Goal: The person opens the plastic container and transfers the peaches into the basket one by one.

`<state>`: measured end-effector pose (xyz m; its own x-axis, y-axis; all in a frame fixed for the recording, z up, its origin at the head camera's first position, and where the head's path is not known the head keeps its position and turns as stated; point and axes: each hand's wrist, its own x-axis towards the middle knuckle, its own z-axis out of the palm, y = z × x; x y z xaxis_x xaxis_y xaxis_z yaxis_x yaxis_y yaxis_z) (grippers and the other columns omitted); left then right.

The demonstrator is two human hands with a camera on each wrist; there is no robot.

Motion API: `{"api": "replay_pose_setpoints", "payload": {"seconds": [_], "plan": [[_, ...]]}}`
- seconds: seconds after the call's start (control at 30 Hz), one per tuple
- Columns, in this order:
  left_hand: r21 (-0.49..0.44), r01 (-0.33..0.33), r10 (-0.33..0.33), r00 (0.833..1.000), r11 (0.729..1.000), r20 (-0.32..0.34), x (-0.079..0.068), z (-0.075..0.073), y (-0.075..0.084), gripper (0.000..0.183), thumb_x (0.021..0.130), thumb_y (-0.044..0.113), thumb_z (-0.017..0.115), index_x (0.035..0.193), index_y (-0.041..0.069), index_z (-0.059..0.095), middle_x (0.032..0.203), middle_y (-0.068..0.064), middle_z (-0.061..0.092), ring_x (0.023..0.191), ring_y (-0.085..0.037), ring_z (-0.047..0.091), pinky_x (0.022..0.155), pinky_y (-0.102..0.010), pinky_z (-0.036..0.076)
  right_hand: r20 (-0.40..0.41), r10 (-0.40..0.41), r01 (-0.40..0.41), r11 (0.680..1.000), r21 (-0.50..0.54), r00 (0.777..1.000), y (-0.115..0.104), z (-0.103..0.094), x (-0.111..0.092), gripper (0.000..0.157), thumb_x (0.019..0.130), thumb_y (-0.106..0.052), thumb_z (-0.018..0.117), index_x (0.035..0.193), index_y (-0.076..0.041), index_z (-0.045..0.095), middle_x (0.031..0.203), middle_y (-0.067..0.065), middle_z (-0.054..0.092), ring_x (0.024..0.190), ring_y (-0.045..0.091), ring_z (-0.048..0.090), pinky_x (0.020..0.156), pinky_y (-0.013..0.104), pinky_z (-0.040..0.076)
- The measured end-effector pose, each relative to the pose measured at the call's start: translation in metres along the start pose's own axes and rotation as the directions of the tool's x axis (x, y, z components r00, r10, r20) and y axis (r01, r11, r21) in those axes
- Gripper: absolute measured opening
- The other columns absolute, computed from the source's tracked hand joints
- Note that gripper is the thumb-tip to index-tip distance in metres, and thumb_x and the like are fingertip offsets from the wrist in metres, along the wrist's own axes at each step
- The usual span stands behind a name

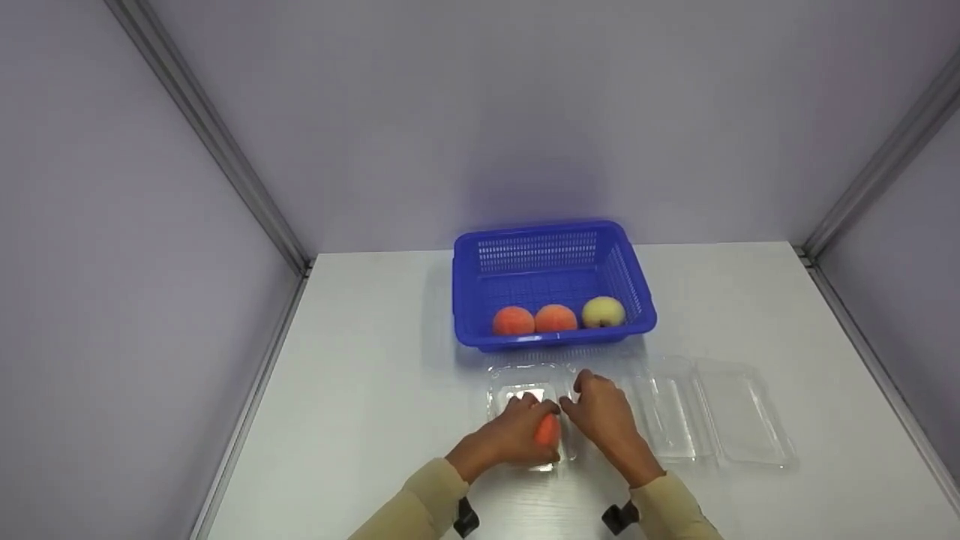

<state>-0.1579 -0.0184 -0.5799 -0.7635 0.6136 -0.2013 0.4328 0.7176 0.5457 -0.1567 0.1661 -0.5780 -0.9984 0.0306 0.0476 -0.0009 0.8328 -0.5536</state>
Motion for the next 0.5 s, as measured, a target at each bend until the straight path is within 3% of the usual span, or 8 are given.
{"api": "replay_pose_setpoints", "payload": {"seconds": [0.2,0.5], "plan": [[0.020,0.003,-0.002,0.998,1.000,-0.057,0.0006,0.0046,-0.0022,0.061,0.077,0.026,0.085,0.133,0.016,0.063,0.117,-0.006,0.061,0.105,-0.020,0.053,0.085,-0.026,0.050,-0.015,-0.015,0.015,1.000,-0.006,1.000,-0.0004,0.0000,-0.0004,0.029,0.082,-0.017,0.086,0.088,0.001,0.064,0.073,0.012,0.064,0.063,0.028,0.061,0.058,0.048,0.052],[0.009,-0.011,0.012,0.998,1.000,-0.066,0.0037,0.0034,-0.0062,0.056,0.076,0.017,0.080,0.129,0.014,0.062,0.114,-0.006,0.059,0.100,-0.020,0.051,0.083,-0.027,0.047,0.010,0.003,-0.002,1.000,-0.010,1.000,0.0007,0.0021,-0.0003,0.029,0.084,-0.018,0.085,0.089,0.001,0.064,0.075,0.012,0.065,0.065,0.026,0.061,0.059,0.046,0.052]]}}
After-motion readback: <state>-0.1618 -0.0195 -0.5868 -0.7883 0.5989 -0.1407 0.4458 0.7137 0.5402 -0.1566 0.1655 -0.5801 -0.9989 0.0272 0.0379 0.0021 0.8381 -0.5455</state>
